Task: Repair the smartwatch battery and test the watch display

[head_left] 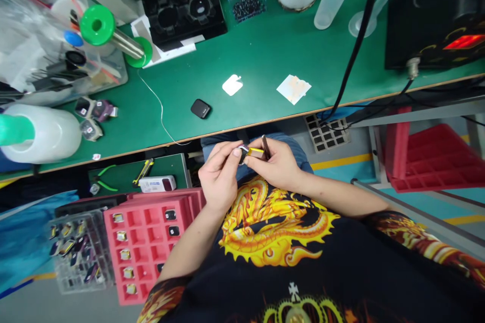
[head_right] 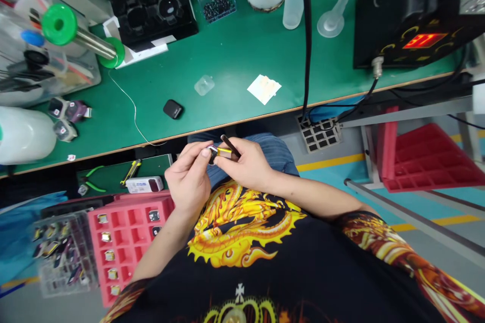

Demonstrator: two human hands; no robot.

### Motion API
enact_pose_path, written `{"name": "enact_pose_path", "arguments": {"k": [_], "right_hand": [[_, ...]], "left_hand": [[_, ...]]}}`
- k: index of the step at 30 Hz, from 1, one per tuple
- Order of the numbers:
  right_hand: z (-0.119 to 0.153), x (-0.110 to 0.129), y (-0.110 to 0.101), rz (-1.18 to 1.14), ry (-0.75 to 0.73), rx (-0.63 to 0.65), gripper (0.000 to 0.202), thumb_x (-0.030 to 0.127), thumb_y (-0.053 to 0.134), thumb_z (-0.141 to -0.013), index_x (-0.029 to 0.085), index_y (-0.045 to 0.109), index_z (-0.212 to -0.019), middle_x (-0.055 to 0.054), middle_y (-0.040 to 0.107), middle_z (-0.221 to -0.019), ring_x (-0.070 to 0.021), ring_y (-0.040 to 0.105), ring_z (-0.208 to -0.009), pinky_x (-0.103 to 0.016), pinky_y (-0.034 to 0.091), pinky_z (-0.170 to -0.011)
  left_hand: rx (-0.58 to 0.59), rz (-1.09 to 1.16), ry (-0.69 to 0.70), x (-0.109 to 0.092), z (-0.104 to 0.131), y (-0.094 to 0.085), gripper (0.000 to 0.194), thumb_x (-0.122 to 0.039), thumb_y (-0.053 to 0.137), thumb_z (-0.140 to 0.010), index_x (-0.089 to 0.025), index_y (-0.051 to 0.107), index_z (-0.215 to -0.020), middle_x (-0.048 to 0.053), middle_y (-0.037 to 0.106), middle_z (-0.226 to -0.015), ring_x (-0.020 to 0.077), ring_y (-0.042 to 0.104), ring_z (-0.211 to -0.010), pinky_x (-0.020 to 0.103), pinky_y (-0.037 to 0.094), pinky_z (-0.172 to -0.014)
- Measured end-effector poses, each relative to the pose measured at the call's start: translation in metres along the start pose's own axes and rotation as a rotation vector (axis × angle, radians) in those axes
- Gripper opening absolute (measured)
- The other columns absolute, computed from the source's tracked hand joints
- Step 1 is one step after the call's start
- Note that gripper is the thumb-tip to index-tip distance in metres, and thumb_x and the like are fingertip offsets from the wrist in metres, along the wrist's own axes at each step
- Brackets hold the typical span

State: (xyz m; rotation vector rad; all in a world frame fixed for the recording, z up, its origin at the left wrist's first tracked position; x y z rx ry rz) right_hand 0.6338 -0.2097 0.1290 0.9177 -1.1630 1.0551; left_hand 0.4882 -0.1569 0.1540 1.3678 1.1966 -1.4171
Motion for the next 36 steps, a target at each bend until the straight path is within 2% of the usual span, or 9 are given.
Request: {"name": "enact_pose_path", "arguments": {"k": [3,5,9,13,17,22,31,36], "right_hand": [[-0.003,-0.003,0.001,-0.001,-0.003,0.001,0.022,0.041,0.077,-0.091,0.019,0.073,-0.093,0.001,0.066,-0.082,-0.0135,0.054,-0.072,-0.027,0.041,-0.067],[-0.007,-0.006,0.0,-0.014,0.014,0.001,0.022,0.04,0.077,-0.089,0.019,0.073,-0.092,0.002,0.065,-0.079,-0.013,0.053,-0.07,-0.026,0.039,-0.066],[-0.012,-0.005,-0.005,-0.083,0.08,0.046,0.025,0.04,0.081,-0.083,0.018,0.071,-0.088,0.003,0.061,-0.075,-0.0118,0.05,-0.068,-0.025,0.037,-0.063],[-0.011,-0.001,-0.008,-0.16,0.143,0.095,0.03,0.04,0.085,-0.079,0.017,0.069,-0.089,0.003,0.059,-0.076,-0.0112,0.048,-0.069,-0.025,0.038,-0.065],[-0.01,-0.003,-0.007,-0.18,0.181,0.121,0.035,0.044,0.088,-0.077,0.018,0.068,-0.09,0.006,0.048,-0.07,-0.0104,0.038,-0.066,-0.024,0.034,-0.062],[-0.008,-0.005,-0.004,-0.183,0.185,0.16,0.036,0.045,0.088,-0.076,0.019,0.067,-0.09,0.007,0.046,-0.068,-0.0101,0.037,-0.064,-0.024,0.035,-0.061],[-0.003,0.001,-0.003,-0.112,0.106,0.151,0.025,0.036,0.082,-0.081,0.018,0.071,-0.095,0.005,0.055,-0.073,-0.0108,0.045,-0.066,-0.024,0.04,-0.065],[-0.004,-0.002,-0.002,-0.078,0.091,0.12,0.027,0.04,0.083,-0.083,0.018,0.072,-0.094,0.002,0.061,-0.078,-0.0123,0.049,-0.07,-0.025,0.041,-0.066]], "left_hand": [[-0.019,-0.023,0.0,0.006,-0.002,0.001,0.014,-0.029,0.08,-0.099,-0.029,0.09,-0.109,0.005,0.078,-0.105,0.0173,0.071,-0.098,0.031,0.057,-0.089],[-0.005,0.005,-0.048,0.013,-0.004,0.0,0.014,-0.031,0.081,-0.099,-0.03,0.09,-0.11,0.004,0.078,-0.107,0.0164,0.071,-0.098,0.03,0.057,-0.089],[0.072,0.095,-0.175,0.023,-0.006,-0.005,0.017,-0.032,0.082,-0.099,-0.031,0.089,-0.114,0.005,0.079,-0.111,0.016,0.072,-0.102,0.028,0.058,-0.091],[0.159,0.161,-0.233,0.022,-0.003,-0.01,0.024,-0.035,0.082,-0.098,-0.03,0.088,-0.121,0.009,0.079,-0.122,0.0207,0.074,-0.111,0.033,0.061,-0.096],[0.133,0.131,-0.189,0.014,-0.003,-0.012,0.024,-0.034,0.085,-0.094,-0.03,0.089,-0.117,0.008,0.078,-0.12,0.022,0.074,-0.11,0.034,0.061,-0.096],[0.155,0.048,-0.084,0.0,-0.003,-0.009,0.023,-0.029,0.085,-0.095,-0.029,0.088,-0.117,0.007,0.077,-0.111,0.0188,0.073,-0.1,0.03,0.06,-0.088],[0.13,-0.105,0.086,-0.014,0.0,-0.012,0.019,-0.024,0.078,-0.101,-0.028,0.088,-0.117,0.007,0.078,-0.109,0.0175,0.073,-0.095,0.028,0.059,-0.079],[0.079,-0.113,0.064,-0.006,0.0,-0.01,0.017,-0.026,0.078,-0.101,-0.028,0.089,-0.114,0.006,0.078,-0.107,0.018,0.072,-0.097,0.03,0.059,-0.084]]}}
Point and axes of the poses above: each hand's wrist, its own z-axis away from the middle knuckle, its own y-axis out of the palm, x = y × z, the point moved 5 cm from there along -z, towards the middle knuckle
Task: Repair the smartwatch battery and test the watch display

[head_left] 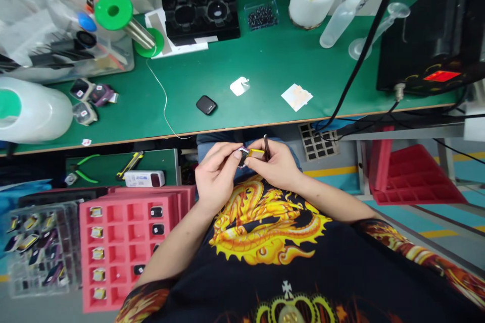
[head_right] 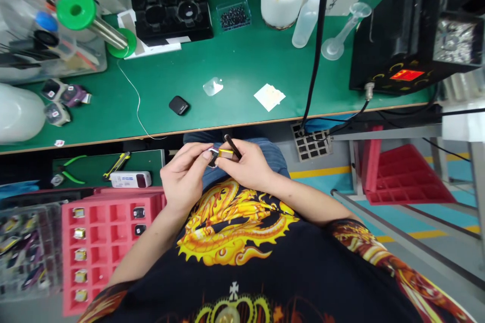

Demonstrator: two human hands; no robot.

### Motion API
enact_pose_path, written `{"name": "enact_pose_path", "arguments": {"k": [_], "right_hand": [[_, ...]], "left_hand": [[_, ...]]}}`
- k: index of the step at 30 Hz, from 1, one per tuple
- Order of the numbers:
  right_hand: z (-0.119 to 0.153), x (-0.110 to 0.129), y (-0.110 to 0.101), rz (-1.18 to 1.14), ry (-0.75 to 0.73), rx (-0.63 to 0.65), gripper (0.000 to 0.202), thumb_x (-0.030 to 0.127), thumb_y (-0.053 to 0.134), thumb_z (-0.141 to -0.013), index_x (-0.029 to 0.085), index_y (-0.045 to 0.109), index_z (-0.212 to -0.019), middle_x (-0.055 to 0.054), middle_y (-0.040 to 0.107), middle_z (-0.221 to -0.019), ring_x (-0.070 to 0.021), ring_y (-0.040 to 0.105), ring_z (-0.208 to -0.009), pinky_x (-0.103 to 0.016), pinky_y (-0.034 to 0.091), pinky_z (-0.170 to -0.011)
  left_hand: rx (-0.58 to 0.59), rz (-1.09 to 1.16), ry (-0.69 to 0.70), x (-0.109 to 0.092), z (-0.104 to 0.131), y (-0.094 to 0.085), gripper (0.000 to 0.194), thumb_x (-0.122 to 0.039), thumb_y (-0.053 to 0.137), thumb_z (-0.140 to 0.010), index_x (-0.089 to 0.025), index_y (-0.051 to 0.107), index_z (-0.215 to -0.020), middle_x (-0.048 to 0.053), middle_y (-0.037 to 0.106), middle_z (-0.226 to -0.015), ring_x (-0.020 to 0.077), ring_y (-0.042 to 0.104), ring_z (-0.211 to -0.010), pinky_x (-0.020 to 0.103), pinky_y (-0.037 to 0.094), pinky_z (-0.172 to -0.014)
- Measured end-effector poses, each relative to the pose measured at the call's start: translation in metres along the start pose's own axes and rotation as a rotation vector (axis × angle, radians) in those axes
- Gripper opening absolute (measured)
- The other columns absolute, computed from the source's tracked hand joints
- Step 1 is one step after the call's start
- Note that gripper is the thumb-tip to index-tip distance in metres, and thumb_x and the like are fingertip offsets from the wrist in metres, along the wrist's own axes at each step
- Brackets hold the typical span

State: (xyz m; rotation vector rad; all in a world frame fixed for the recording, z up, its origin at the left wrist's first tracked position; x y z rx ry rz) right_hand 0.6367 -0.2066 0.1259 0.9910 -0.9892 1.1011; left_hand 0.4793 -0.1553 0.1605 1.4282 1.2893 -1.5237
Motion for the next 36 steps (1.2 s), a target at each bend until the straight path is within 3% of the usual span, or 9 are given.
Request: {"name": "enact_pose_path", "arguments": {"k": [5,9,14,19,24,29,33,36], "right_hand": [[-0.009,-0.003,-0.006,0.012,0.006,-0.009,0.028,0.04,0.085,-0.082,0.017,0.069,-0.085,0.003,0.06,-0.074,-0.0109,0.048,-0.067,-0.024,0.037,-0.062],[-0.011,-0.004,-0.008,-0.059,0.064,0.056,0.033,0.04,0.091,-0.078,0.017,0.068,-0.087,0.003,0.063,-0.076,-0.0111,0.052,-0.067,-0.023,0.04,-0.062],[-0.008,-0.01,-0.007,-0.03,0.083,0.079,0.04,0.05,0.092,-0.083,0.019,0.07,-0.094,-0.001,0.069,-0.081,-0.0148,0.06,-0.071,-0.025,0.047,-0.062],[-0.008,-0.007,-0.014,-0.063,-0.048,-0.039,0.037,0.049,0.09,-0.088,0.02,0.076,-0.107,-0.003,0.075,-0.093,-0.0139,0.062,-0.074,-0.025,0.048,-0.063],[-0.009,-0.001,-0.022,0.05,-0.14,-0.118,0.025,0.045,0.085,-0.095,0.021,0.081,-0.101,-0.001,0.072,-0.085,-0.0095,0.048,-0.062,-0.024,0.036,-0.057],[-0.003,0.015,-0.022,0.257,-0.368,-0.223,0.011,0.033,0.08,-0.1,0.023,0.082,-0.105,0.001,0.07,-0.086,-0.0082,0.045,-0.06,-0.024,0.038,-0.055],[0.008,0.026,-0.014,0.492,-0.657,-0.194,0.011,0.024,0.07,-0.107,0.022,0.08,-0.112,-0.003,0.075,-0.101,-0.0109,0.066,-0.075,-0.025,0.054,-0.066],[0.015,0.027,-0.009,0.686,-0.844,-0.211,0.011,0.023,0.068,-0.109,0.021,0.078,-0.115,-0.005,0.076,-0.102,-0.014,0.073,-0.087,-0.027,0.061,-0.074]], "left_hand": [[0.041,0.198,-0.219,0.03,-0.004,0.002,0.016,-0.029,0.084,-0.097,-0.027,0.089,-0.112,0.006,0.079,-0.107,0.0159,0.072,-0.097,0.027,0.059,-0.087],[0.153,0.403,-0.386,0.035,-0.001,0.003,0.025,-0.027,0.089,-0.091,-0.024,0.086,-0.116,0.005,0.079,-0.103,0.0148,0.073,-0.085,0.026,0.064,-0.075],[0.164,0.45,-0.439,0.024,-0.001,0.006,0.025,-0.027,0.088,-0.091,-0.021,0.08,-0.114,0.004,0.076,-0.099,0.017,0.075,-0.07,0.029,0.066,-0.057],[0.114,0.461,-0.491,0.024,-0.003,0.009,0.026,-0.028,0.09,-0.089,-0.018,0.076,-0.109,0.003,0.079,-0.09,0.0181,0.077,-0.066,0.027,0.065,-0.052],[0.129,0.452,-0.505,0.025,-0.001,0.011,0.031,-0.029,0.09,-0.089,-0.018,0.078,-0.116,0.005,0.082,-0.097,0.0177,0.079,-0.069,0.026,0.066,-0.056],[0.138,0.476,-0.462,0.024,-0.001,0.015,0.039,-0.023,0.093,-0.084,-0.019,0.078,-0.12,0.006,0.083,-0.105,0.0151,0.076,-0.074,0.025,0.066,-0.062],[0.1,0.472,-0.436,0.026,-0.001,0.017,0.036,-0.022,0.093,-0.084,-0.02,0.079,-0.118,0.003,0.083,-0.099,0.0122,0.073,-0.072,0.022,0.064,-0.062],[0.09,0.481,-0.414,0.026,0.0,0.017,0.034,-0.023,0.09,-0.088,-0.022,0.08,-0.12,0.003,0.083,-0.102,0.0123,0.074,-0.077,0.024,0.067,-0.069]]}}
Point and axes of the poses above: each hand's wrist, its own z-axis away from the middle knuckle, its own y-axis out of the palm, x = y × z, the point moved 5 cm from there along -z, towards the middle knuckle
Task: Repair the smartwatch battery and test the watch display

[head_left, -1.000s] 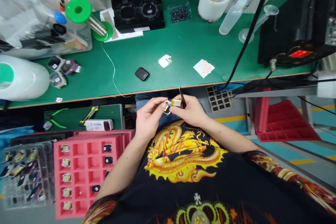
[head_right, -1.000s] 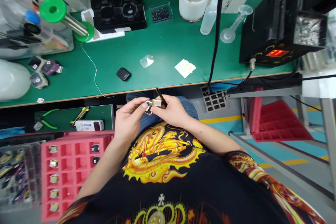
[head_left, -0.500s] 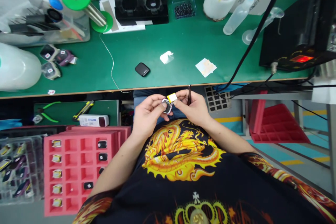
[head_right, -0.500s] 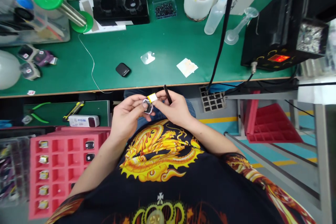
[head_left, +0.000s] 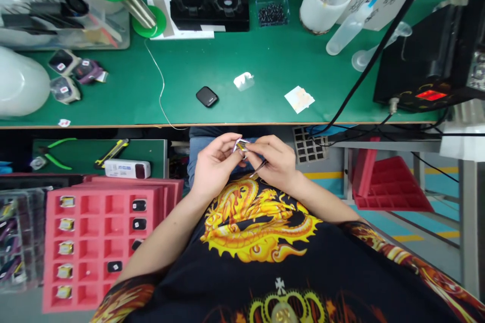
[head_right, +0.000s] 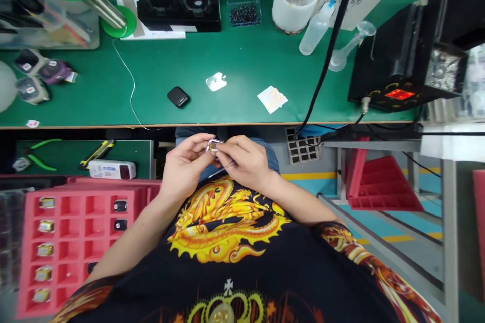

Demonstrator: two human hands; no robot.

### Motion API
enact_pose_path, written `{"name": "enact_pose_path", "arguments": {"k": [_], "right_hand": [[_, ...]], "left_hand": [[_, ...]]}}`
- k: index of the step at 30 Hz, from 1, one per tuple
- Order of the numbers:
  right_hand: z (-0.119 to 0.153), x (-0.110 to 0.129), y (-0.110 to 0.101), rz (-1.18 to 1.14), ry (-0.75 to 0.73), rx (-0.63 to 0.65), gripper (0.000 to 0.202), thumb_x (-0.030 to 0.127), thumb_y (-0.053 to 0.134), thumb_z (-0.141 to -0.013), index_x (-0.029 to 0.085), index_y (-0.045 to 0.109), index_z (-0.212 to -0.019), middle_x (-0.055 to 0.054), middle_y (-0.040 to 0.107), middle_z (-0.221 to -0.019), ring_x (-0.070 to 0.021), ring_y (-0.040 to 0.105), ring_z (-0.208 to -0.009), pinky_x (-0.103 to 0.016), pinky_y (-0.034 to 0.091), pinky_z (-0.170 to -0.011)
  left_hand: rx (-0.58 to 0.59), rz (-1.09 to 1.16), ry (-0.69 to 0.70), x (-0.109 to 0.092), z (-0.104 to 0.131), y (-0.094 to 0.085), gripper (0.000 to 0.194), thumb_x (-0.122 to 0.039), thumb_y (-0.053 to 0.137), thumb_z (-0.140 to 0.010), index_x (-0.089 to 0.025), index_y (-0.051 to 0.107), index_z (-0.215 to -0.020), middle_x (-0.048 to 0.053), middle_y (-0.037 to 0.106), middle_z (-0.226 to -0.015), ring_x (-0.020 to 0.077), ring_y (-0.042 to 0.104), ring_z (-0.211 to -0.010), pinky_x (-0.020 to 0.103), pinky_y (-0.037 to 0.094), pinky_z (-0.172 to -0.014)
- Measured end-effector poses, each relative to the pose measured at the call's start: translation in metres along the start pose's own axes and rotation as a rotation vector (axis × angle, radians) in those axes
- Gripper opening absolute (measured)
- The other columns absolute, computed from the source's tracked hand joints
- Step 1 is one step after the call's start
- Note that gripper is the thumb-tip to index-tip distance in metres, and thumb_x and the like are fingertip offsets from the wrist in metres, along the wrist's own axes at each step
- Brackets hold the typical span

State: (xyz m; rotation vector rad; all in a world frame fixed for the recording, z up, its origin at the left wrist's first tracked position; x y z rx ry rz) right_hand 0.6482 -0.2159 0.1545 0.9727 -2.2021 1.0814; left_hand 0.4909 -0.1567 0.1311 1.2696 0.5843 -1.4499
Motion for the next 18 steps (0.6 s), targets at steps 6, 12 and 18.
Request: {"name": "enact_pose_path", "arguments": {"k": [6,12,18], "right_hand": [[0.007,0.003,0.002,0.243,-0.139,0.026,0.014,0.018,0.07,-0.107,0.02,0.075,-0.119,-0.004,0.077,-0.103,-0.0161,0.073,-0.089,-0.03,0.063,-0.077],[0.007,0.006,-0.001,0.287,-0.136,0.044,0.011,0.017,0.069,-0.107,0.017,0.075,-0.117,-0.005,0.077,-0.101,-0.017,0.072,-0.087,-0.032,0.062,-0.076],[0.005,0.009,-0.002,0.277,-0.124,0.069,0.013,0.017,0.066,-0.108,0.017,0.074,-0.119,-0.005,0.077,-0.103,-0.0169,0.072,-0.09,-0.032,0.062,-0.078]], "left_hand": [[-0.001,0.044,-0.033,0.003,0.005,-0.002,0.037,-0.023,0.086,-0.092,-0.024,0.08,-0.129,0.007,0.083,-0.122,0.0192,0.079,-0.104,0.03,0.07,-0.086],[-0.009,0.092,-0.03,0.005,0.007,-0.002,0.035,-0.021,0.085,-0.093,-0.026,0.081,-0.128,0.007,0.083,-0.124,0.0201,0.079,-0.109,0.031,0.071,-0.089],[-0.003,0.02,0.042,-0.001,0.011,0.0,0.043,-0.023,0.089,-0.091,-0.026,0.08,-0.133,0.007,0.083,-0.129,0.0202,0.08,-0.116,0.031,0.069,-0.098]]}}
Point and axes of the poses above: each hand's wrist, its own z-axis away from the middle knuckle, its own y-axis out of the palm, x = y × z, the point moved 5 cm from there along -z, towards the middle knuckle
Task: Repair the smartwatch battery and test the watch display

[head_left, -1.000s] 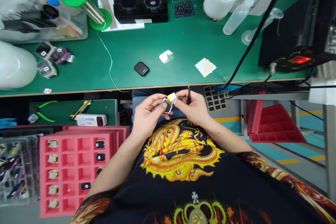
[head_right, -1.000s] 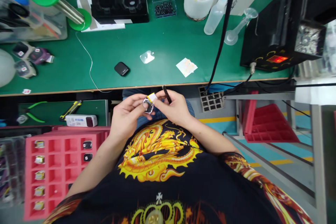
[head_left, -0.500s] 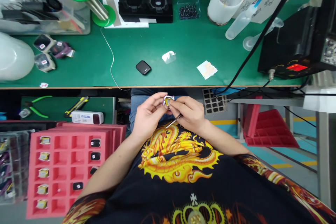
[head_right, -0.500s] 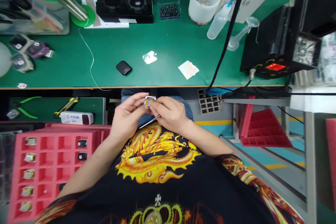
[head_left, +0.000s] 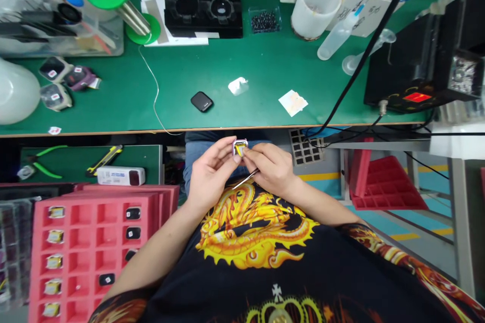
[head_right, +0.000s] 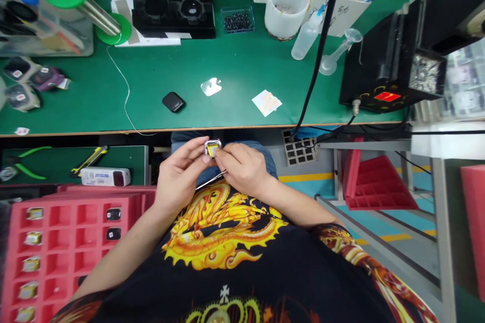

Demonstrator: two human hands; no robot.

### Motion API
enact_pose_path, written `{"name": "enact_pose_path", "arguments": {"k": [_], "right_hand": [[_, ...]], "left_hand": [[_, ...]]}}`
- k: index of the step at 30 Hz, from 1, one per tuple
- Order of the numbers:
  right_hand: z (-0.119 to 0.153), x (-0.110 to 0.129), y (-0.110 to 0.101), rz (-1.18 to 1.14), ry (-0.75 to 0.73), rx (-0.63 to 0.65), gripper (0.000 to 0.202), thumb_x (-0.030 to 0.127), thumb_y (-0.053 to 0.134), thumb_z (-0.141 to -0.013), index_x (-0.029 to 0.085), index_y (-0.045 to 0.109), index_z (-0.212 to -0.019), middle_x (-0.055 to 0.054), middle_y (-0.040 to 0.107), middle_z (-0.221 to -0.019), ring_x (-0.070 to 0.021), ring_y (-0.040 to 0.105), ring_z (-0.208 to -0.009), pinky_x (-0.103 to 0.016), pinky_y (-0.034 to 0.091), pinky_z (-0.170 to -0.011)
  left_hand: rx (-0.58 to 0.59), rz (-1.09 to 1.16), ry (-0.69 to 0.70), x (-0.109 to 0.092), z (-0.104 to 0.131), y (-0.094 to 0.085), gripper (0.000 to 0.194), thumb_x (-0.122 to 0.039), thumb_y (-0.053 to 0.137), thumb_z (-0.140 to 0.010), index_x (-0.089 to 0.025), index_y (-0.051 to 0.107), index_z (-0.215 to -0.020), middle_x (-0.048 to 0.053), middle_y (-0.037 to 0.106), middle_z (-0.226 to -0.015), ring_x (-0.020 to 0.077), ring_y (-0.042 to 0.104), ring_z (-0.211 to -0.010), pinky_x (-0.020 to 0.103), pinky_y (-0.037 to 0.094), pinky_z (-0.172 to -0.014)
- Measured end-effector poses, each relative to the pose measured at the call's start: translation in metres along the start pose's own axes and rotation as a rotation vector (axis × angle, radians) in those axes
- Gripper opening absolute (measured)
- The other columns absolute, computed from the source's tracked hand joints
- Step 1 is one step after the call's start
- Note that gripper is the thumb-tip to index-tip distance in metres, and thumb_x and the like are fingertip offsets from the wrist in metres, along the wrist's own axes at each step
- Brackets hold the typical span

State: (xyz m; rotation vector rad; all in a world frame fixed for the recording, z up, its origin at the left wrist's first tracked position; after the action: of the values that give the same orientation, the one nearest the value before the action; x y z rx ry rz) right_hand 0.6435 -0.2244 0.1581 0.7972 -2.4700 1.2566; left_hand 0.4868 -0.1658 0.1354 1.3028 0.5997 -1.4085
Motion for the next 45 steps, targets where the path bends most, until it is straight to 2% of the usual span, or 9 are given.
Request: {"name": "enact_pose_path", "arguments": {"k": [4,9,13,19,26,30,36,41,45], "right_hand": [[-0.001,0.002,-0.003,-0.028,0.011,-0.001,0.014,0.018,0.067,-0.108,0.018,0.074,-0.119,-0.006,0.077,-0.103,-0.0181,0.072,-0.09,-0.033,0.062,-0.077],[0.001,-0.001,-0.001,-0.088,0.088,0.04,0.013,0.025,0.066,-0.11,0.023,0.077,-0.117,-0.005,0.079,-0.106,-0.0179,0.074,-0.091,-0.033,0.064,-0.079],[0.002,-0.001,0.0,-0.123,0.113,0.039,0.021,0.026,0.066,-0.11,0.025,0.077,-0.128,-0.005,0.078,-0.107,-0.0166,0.073,-0.091,-0.031,0.063,-0.077],[0.001,0.002,0.003,-0.071,0.02,0.03,0.018,0.024,0.065,-0.111,0.021,0.079,-0.123,-0.004,0.075,-0.095,-0.017,0.07,-0.085,-0.032,0.06,-0.075],[0.011,0.0,0.028,-0.105,0.088,0.211,0.02,0.03,0.063,-0.113,0.02,0.079,-0.117,-0.005,0.076,-0.1,-0.0166,0.071,-0.088,-0.03,0.058,-0.079],[-0.016,-0.012,-0.006,-0.298,0.168,0.198,0.019,0.034,0.066,-0.111,0.02,0.077,-0.108,-0.003,0.074,-0.095,-0.0138,0.07,-0.086,-0.026,0.056,-0.078],[-0.052,-0.061,-0.075,0.155,0.262,0.04,0.02,0.025,0.069,-0.105,0.017,0.077,-0.122,-0.008,0.07,-0.1,-0.0215,0.068,-0.094,-0.035,0.056,-0.084],[-0.043,-0.085,-0.075,0.204,0.353,0.067,0.032,0.027,0.069,-0.103,0.018,0.074,-0.133,-0.008,0.066,-0.105,-0.0217,0.066,-0.091,-0.035,0.057,-0.081],[-0.065,-0.093,-0.069,0.276,0.328,0.154,0.044,0.029,0.064,-0.103,0.016,0.069,-0.144,-0.013,0.061,-0.115,-0.0288,0.063,-0.106,-0.045,0.059,-0.097]], "left_hand": [[-0.003,-0.08,0.015,-0.006,0.002,0.002,0.05,-0.022,0.091,-0.089,-0.026,0.079,-0.137,0.008,0.081,-0.135,0.0205,0.077,-0.126,0.034,0.062,-0.115],[-0.007,-0.097,0.005,-0.008,0.003,0.001,0.047,-0.026,0.089,-0.092,-0.026,0.079,-0.138,0.009,0.081,-0.135,0.0231,0.078,-0.126,0.039,0.061,-0.117],[0.016,-0.053,0.005,-0.007,0.003,0.001,0.045,-0.026,0.088,-0.093,-0.027,0.079,-0.137,0.01,0.08,-0.137,0.0238,0.077,-0.128,0.037,0.062,-0.114],[-0.054,-0.05,-0.014,-0.001,0.001,-0.002,0.041,-0.026,0.09,-0.091,-0.026,0.083,-0.131,0.01,0.083,-0.128,0.0223,0.081,-0.114,0.033,0.068,-0.099],[-0.149,0.079,-0.193,0.024,-0.009,-0.016,0.044,-0.023,0.099,-0.078,-0.02,0.085,-0.119,0.009,0.086,-0.114,0.0166,0.082,-0.096,0.023,0.067,-0.084],[-0.131,0.145,-0.302,0.019,-0.012,-0.016,0.045,-0.026,0.1,-0.077,-0.02,0.083,-0.119,0.008,0.085,-0.114,0.0172,0.082,-0.093,0.025,0.068,-0.081],[-0.067,0.121,-0.201,-0.007,-0.009,-0.012,0.044,-0.026,0.101,-0.076,-0.021,0.083,-0.115,0.007,0.084,-0.098,0.0188,0.081,-0.077,0.022,0.064,-0.064],[-0.116,0.173,-0.261,0.009,-0.01,-0.032,0.048,-0.023,0.105,-0.068,-0.017,0.083,-0.11,0.009,0.084,-0.098,0.0189,0.08,-0.074,0.021,0.063,-0.062],[-0.083,0.251,-0.395,0.03,-0.005,-0.044,0.053,-0.024,0.104,-0.071,-0.018,0.081,-0.118,0.011,0.084,-0.106,0.0196,0.081,-0.08,0.022,0.065,-0.067]]}}
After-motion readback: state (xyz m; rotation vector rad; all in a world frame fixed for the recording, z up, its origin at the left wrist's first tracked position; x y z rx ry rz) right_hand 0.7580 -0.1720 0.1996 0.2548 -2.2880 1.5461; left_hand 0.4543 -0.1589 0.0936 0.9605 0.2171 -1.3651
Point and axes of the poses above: each hand's wrist, its own z-axis away from the middle knuckle, its own y-axis out of the palm, x = y × z, the point moved 5 cm from there along -z, towards the middle knuckle
